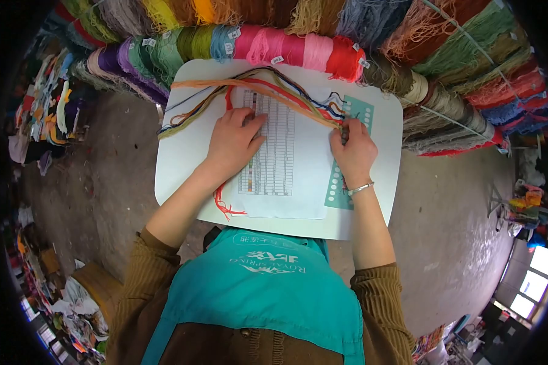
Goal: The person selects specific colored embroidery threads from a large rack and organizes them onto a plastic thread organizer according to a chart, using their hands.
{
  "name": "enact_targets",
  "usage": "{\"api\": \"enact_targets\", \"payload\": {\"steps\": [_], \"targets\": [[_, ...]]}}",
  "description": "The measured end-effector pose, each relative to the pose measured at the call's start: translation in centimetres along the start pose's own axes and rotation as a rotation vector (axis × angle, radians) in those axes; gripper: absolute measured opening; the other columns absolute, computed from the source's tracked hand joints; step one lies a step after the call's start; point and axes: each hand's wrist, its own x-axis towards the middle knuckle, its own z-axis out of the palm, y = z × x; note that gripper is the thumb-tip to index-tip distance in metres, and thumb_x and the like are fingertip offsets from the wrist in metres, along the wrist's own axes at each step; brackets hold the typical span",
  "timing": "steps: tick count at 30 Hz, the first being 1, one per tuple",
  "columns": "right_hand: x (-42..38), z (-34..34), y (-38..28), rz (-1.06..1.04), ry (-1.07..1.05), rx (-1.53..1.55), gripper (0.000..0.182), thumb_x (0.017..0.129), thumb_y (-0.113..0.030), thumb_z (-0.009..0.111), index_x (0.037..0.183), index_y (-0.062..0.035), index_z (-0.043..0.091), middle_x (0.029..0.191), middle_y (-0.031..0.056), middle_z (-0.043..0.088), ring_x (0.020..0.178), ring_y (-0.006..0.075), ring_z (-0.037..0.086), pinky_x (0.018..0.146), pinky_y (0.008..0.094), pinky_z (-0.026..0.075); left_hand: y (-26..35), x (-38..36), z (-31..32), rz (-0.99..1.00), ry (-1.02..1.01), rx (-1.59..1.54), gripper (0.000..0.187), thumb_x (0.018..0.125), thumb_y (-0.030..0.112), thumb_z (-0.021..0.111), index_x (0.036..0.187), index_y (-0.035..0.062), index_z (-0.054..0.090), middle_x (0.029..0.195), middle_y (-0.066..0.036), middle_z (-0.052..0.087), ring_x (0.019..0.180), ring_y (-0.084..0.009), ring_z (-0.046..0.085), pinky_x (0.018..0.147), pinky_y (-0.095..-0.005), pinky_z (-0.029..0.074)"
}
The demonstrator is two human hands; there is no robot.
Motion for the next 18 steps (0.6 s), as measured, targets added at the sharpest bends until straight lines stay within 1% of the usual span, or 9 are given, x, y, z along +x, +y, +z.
{"api": "enact_targets", "payload": {"steps": [2, 4, 8, 10, 13, 14, 16, 17, 18], "targets": [[0.0, 0.0, 0.0, -0.019, 0.023, -0.009, 0.019, 0.081, -0.022, 0.068, 0.096, -0.0111, 0.062, 0.083, 0.0069, 0.066, 0.066, 0.0273, 0.066, 0.058, 0.0382, 0.052, 0.4, 0.2, 0.1, -0.012, 0.01, 0.028, 0.041, 0.078, 0.022, 0.073, 0.117, 0.0123, 0.065, 0.116, -0.011, 0.057, 0.109, -0.0314, 0.054, 0.089, -0.0455, 0.047], [0.0, 0.1, 0.0, -0.023, 0.037, -0.003, 0.019, 0.081, -0.022, 0.067, 0.096, -0.011, 0.062, 0.083, 0.0073, 0.067, 0.066, 0.0276, 0.066, 0.058, 0.0384, 0.052, 0.8, 0.4, 0.5, -0.04, 0.024, 0.071, 0.041, 0.079, 0.025, 0.073, 0.118, 0.0168, 0.065, 0.116, -0.011, 0.055, 0.108, -0.0317, 0.053, 0.088, -0.0458, 0.046], [-0.1, 0.1, 0.0, -0.019, 0.031, 0.039, 0.019, 0.082, -0.023, 0.067, 0.096, -0.0111, 0.062, 0.083, 0.0079, 0.066, 0.066, 0.0286, 0.065, 0.057, 0.0393, 0.051, 2.1, 0.8, 0.8, -0.031, 0.031, 0.156, 0.042, 0.079, 0.028, 0.073, 0.12, 0.0198, 0.065, 0.117, -0.011, 0.055, 0.109, -0.0336, 0.051, 0.086, -0.047, 0.046], [-0.1, 0.0, 0.2, -0.02, 0.019, 0.024, 0.019, 0.082, -0.023, 0.066, 0.097, -0.0112, 0.062, 0.083, 0.008, 0.066, 0.066, 0.029, 0.065, 0.057, 0.0395, 0.051, 3.0, 1.0, 0.6, -0.087, -0.072, 0.214, 0.044, 0.082, 0.032, 0.07, 0.125, 0.0232, 0.065, 0.118, -0.011, 0.055, 0.111, -0.0358, 0.051, 0.09, -0.0495, 0.044], [-0.1, 0.3, 0.4, -0.036, 0.016, 0.011, 0.02, 0.083, -0.023, 0.066, 0.098, -0.0114, 0.061, 0.084, 0.0085, 0.066, 0.066, 0.0298, 0.065, 0.057, 0.0402, 0.051, 4.1, 1.0, 1.0, -0.1, -0.056, 0.269, 0.044, 0.082, 0.031, 0.069, 0.125, 0.0236, 0.063, 0.117, -0.011, 0.054, 0.112, -0.036, 0.05, 0.091, -0.0501, 0.043], [-0.2, 0.3, 0.4, -0.043, 0.023, 0.004, 0.02, 0.084, -0.023, 0.065, 0.099, -0.0114, 0.06, 0.084, 0.0088, 0.066, 0.066, 0.0302, 0.065, 0.057, 0.0407, 0.051, 4.3, 0.9, 1.0, -0.102, -0.052, 0.277, 0.044, 0.082, 0.031, 0.069, 0.125, 0.0236, 0.063, 0.117, -0.011, 0.054, 0.112, -0.036, 0.05, 0.091, -0.0501, 0.043], [-0.1, 0.1, 0.2, -0.047, 0.013, 0.007, 0.02, 0.084, -0.023, 0.065, 0.1, -0.0109, 0.06, 0.085, 0.0096, 0.066, 0.066, 0.0313, 0.065, 0.057, 0.0416, 0.051, 4.8, 0.9, 1.3, -0.083, -0.025, 0.276, 0.045, 0.083, 0.023, 0.065, 0.127, 0.0168, 0.06, 0.122, -0.012, 0.053, 0.118, -0.0356, 0.049, 0.096, -0.052, 0.042], [-0.2, -0.1, 0.1, -0.049, -0.001, 0.001, 0.021, 0.085, -0.023, 0.064, 0.101, -0.0105, 0.059, 0.086, 0.0103, 0.066, 0.067, 0.0324, 0.066, 0.057, 0.0426, 0.051, 5.1, 0.8, 1.9, -0.075, -0.02, 0.282, 0.045, 0.083, 0.023, 0.065, 0.127, 0.0168, 0.06, 0.122, -0.012, 0.053, 0.118, -0.0356, 0.049, 0.096, -0.052, 0.042], [-0.2, -0.1, 0.3, -0.044, -0.018, 0.013, 0.021, 0.085, -0.023, 0.063, 0.101, -0.01, 0.059, 0.087, 0.011, 0.066, 0.068, 0.0339, 0.066, 0.057, 0.0441, 0.051, 5.2, 0.6, 2.7, -0.065, 0.007, 0.27, 0.046, 0.082, 0.02, 0.063, 0.127, 0.0118, 0.059, 0.125, -0.014, 0.053, 0.121, -0.0351, 0.049, 0.099, -0.0521, 0.04]]}}
